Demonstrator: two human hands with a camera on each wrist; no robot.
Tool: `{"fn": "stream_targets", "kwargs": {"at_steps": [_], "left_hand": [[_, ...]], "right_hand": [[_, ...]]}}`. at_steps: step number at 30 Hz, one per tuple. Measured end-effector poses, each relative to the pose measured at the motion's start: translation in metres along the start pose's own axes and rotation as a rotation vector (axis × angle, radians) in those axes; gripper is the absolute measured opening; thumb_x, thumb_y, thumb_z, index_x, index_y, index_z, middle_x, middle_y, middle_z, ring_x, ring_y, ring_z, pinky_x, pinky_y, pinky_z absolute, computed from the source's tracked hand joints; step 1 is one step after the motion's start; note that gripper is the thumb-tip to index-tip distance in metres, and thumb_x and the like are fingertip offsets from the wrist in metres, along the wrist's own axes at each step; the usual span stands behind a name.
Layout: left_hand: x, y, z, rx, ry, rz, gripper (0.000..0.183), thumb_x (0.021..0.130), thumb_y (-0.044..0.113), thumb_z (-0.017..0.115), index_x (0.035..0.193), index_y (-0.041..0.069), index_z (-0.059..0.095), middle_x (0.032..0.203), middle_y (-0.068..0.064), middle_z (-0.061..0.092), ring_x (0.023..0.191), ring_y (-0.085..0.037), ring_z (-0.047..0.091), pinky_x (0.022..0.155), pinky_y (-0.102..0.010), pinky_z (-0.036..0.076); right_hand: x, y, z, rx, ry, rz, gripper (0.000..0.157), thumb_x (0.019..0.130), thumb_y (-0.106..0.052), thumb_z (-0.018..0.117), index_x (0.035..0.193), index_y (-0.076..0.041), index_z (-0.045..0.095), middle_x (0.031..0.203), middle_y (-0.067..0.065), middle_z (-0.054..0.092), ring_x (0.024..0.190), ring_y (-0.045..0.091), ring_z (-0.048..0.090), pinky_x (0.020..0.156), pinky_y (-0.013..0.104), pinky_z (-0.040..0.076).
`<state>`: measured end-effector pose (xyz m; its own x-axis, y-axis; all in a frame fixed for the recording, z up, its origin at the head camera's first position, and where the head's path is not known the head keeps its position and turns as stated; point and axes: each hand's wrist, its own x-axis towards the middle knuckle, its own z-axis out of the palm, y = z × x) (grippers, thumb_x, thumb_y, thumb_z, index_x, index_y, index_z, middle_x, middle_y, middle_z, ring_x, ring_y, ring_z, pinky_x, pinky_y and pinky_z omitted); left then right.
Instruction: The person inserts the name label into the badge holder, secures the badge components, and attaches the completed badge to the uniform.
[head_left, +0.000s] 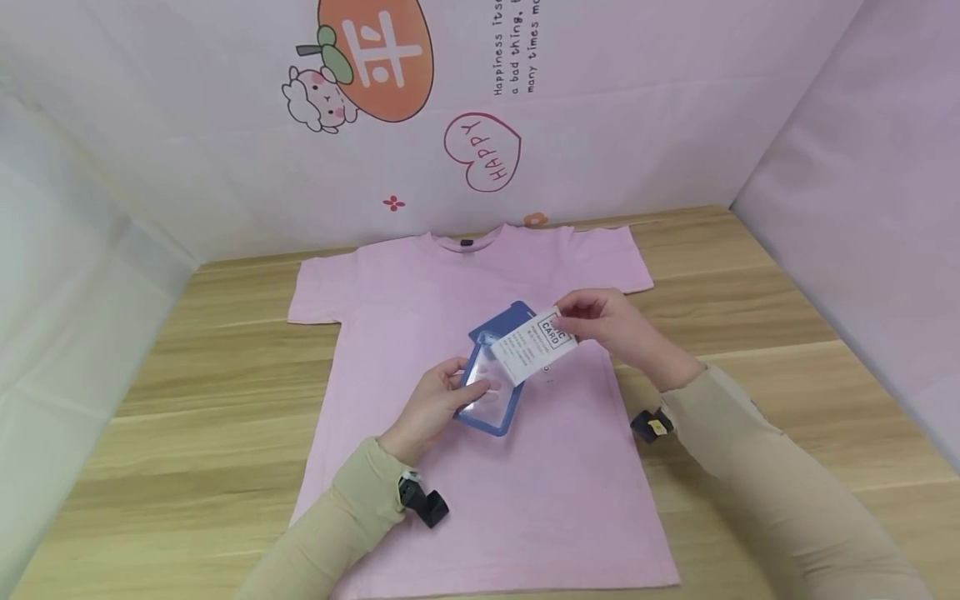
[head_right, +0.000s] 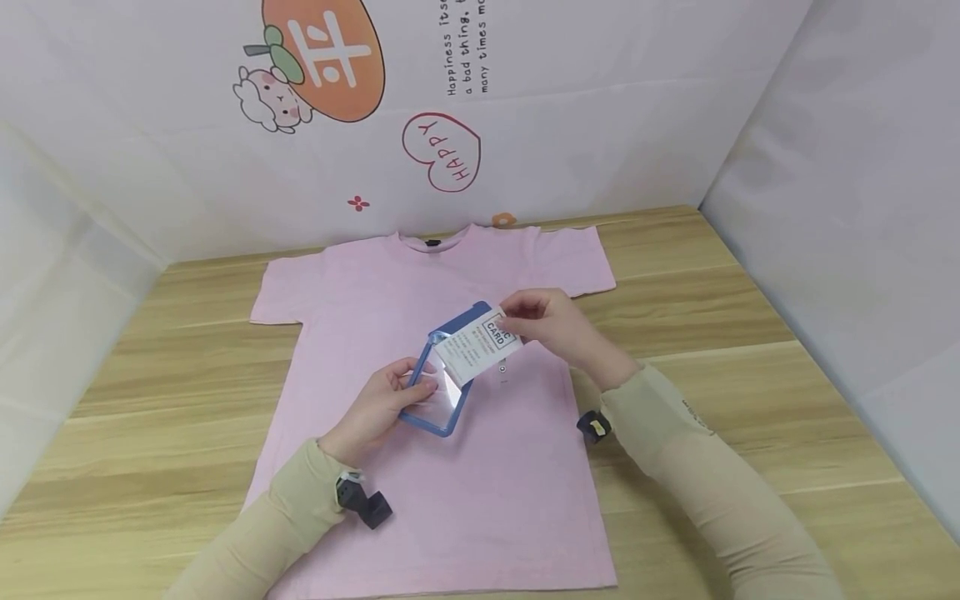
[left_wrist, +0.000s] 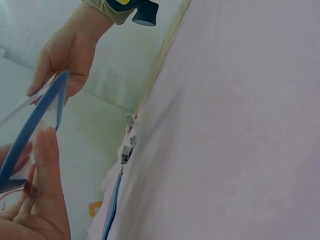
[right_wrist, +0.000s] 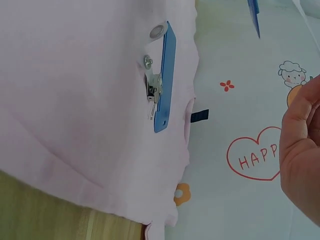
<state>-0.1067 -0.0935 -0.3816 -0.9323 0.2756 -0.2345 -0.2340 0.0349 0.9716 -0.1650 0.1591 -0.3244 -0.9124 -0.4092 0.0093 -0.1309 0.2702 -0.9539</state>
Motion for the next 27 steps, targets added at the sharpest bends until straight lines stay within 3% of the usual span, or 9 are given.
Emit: {"fn": "stream_targets", "kwargs": {"at_steps": [10,15,21,27], "left_hand": [[-0.003,0.002,0.000,-0.017,-0.051,0.045,0.027,0.099,0.015,0.047,0.117,-0.005,0.050,0.108,-0.021,0.068,0.093,-0.020,0.070,0.084,-0.038,0.056],[-0.002,0.001,-0.001,-0.039,-0.075,0.055,0.031,0.102,0.017,0.040,0.118,-0.008,0.048,0.112,-0.026,0.065,0.093,-0.017,0.070,0.084,-0.036,0.056],[0.001,0.001,0.000,-0.079,-0.097,0.037,0.034,0.103,0.018,0.036,0.120,-0.010,0.047,0.110,-0.026,0.066,0.086,-0.014,0.070,0.082,-0.034,0.057],[0.002,0.002,0.002,-0.107,-0.077,0.015,0.034,0.103,0.018,0.036,0.120,-0.009,0.048,0.094,-0.013,0.072,0.079,-0.012,0.071,0.075,-0.028,0.058]], "right_hand": [[0.005,0.008,-0.002,-0.098,-0.015,-0.008,0.020,0.085,0.003,0.063,0.103,0.011,0.063,0.080,0.002,0.063,0.068,0.005,0.057,0.060,0.019,0.052],[0.006,0.007,-0.001,-0.194,-0.015,-0.032,0.019,0.085,-0.003,0.067,0.102,0.006,0.065,0.085,0.009,0.063,0.069,0.008,0.056,0.059,0.020,0.052],[0.008,0.003,0.003,-0.246,-0.009,-0.033,0.019,0.083,-0.004,0.070,0.101,0.003,0.068,0.084,0.009,0.062,0.073,0.014,0.054,0.058,0.022,0.051],[0.009,-0.002,0.009,-0.283,-0.021,-0.068,0.019,0.081,-0.005,0.072,0.099,0.001,0.069,0.083,0.009,0.064,0.075,0.016,0.053,0.057,0.017,0.045]]}}
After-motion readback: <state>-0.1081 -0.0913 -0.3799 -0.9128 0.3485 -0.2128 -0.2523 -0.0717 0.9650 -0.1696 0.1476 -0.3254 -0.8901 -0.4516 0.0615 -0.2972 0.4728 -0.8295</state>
